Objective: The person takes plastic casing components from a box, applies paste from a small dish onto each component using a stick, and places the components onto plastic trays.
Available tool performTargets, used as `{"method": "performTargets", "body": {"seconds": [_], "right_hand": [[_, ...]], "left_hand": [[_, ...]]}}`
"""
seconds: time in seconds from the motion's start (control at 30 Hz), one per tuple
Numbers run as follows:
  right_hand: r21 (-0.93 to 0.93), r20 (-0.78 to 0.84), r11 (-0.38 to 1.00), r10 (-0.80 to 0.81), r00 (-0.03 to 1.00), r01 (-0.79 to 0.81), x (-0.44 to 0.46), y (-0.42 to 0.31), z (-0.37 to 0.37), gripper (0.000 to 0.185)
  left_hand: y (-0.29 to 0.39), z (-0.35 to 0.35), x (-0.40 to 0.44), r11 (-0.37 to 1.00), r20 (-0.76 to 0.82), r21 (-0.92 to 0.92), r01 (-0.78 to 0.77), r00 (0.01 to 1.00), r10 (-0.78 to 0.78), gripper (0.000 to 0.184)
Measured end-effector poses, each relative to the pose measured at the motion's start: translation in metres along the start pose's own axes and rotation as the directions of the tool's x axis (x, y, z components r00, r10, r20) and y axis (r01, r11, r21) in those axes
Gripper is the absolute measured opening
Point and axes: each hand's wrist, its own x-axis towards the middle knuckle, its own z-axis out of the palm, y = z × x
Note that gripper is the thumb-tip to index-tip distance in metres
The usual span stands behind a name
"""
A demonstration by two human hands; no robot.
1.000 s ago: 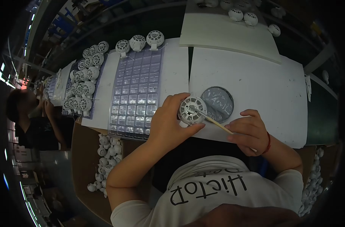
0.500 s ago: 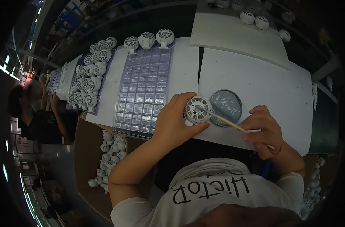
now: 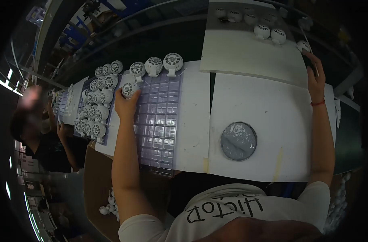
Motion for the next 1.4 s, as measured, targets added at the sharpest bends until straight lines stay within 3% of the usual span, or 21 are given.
{"method": "performTargets", "body": {"seconds": [0.07, 0.13, 0.27, 0.3, 0.37, 0.43, 0.47, 0.5, 0.7, 0.73, 0.77, 0.8, 0.87, 1.0, 1.1, 1.4], "right_hand": [[-0.189, -0.060, 0.977, 0.093, 0.994, -0.103, 0.018, 0.029, -0.009, 0.051], [-0.195, -0.083, 0.969, 0.140, 0.987, -0.154, 0.034, 0.070, -0.015, 0.060], [-0.514, -0.045, 0.753, 0.454, 0.890, -0.411, 0.065, 0.077, -0.007, 0.074], [-0.518, -0.052, 0.751, 0.451, 0.891, -0.410, 0.072, 0.082, -0.007, 0.074], [-0.628, -0.064, 0.637, 0.531, 0.845, -0.448, 0.084, 0.092, -0.004, 0.074], [-0.633, -0.072, 0.616, 0.555, 0.828, -0.468, 0.091, 0.103, -0.007, 0.074], [-0.637, -0.085, 0.594, 0.579, 0.811, -0.491, 0.094, 0.108, -0.011, 0.073], [-0.638, -0.079, 0.600, 0.573, 0.816, -0.483, 0.096, 0.115, -0.015, 0.073], [-0.612, -0.112, 0.656, 0.481, 0.869, -0.442, 0.087, 0.118, -0.021, 0.067], [-0.499, -0.168, 0.740, 0.428, 0.888, -0.451, 0.081, 0.119, -0.027, 0.064], [-0.379, -0.228, 0.813, 0.381, 0.896, -0.442, 0.078, 0.116, -0.029, 0.061], [-0.380, -0.221, 0.814, 0.381, 0.898, -0.439, 0.077, 0.114, -0.030, 0.061], [-0.598, -0.143, 0.700, 0.385, 0.912, -0.390, 0.073, 0.099, -0.038, 0.059], [-0.706, -0.139, 0.612, 0.374, 0.917, -0.357, 0.075, 0.076, -0.033, 0.057], [-0.802, -0.022, 0.532, 0.426, 0.904, -0.270, 0.075, 0.089, -0.025, 0.053], [-0.714, -0.151, 0.568, 0.446, 0.882, -0.409, 0.072, 0.108, -0.029, 0.045]], "left_hand": [[-0.010, 0.008, 0.008, 0.999, 0.013, -0.009, -0.041, 0.999, 0.042, 0.071], [0.003, 0.005, 0.006, 0.996, 0.067, -0.083, -0.022, 0.997, 0.028, 0.065], [0.006, 0.002, 0.011, 0.998, 0.156, -0.061, -0.006, 0.988, 0.016, 0.065], [0.006, 0.000, 0.012, 0.999, 0.186, -0.033, 0.012, 0.982, -0.005, 0.068], [-0.002, 0.001, 0.015, 0.999, 0.175, -0.047, 0.018, 0.985, -0.009, 0.071], [-0.003, 0.000, 0.013, 0.998, 0.161, -0.054, 0.030, 0.987, -0.021, 0.075], [0.000, -0.002, 0.009, 0.998, 0.032, -0.030, -0.048, 0.998, 0.049, 0.078], [0.004, -0.005, 0.005, 0.993, -0.097, 0.006, -0.120, 0.988, 0.120, 0.080], [0.055, -0.032, -0.034, 0.960, -0.244, -0.097, -0.264, 0.941, 0.234, 0.080], [0.065, -0.037, -0.042, 0.960, -0.248, -0.097, -0.262, 0.941, 0.232, 0.080], [0.074, -0.043, -0.050, 0.924, -0.290, -0.078, -0.375, 0.895, 0.339, 0.080], [0.080, -0.048, -0.059, 0.875, -0.325, -0.054, -0.480, 0.838, 0.439, 0.079], [0.092, -0.056, -0.077, 0.839, -0.310, -0.030, -0.544, 0.803, 0.509, 0.077], [0.108, -0.062, -0.094, 0.738, -0.280, -0.004, -0.675, 0.709, 0.648, 0.074], [0.111, -0.069, -0.105, 0.737, -0.221, 0.035, -0.675, 0.714, 0.664, 0.072], [0.099, -0.072, -0.119, 0.816, -0.139, 0.034, -0.578, 0.805, 0.576, 0.069]]}}
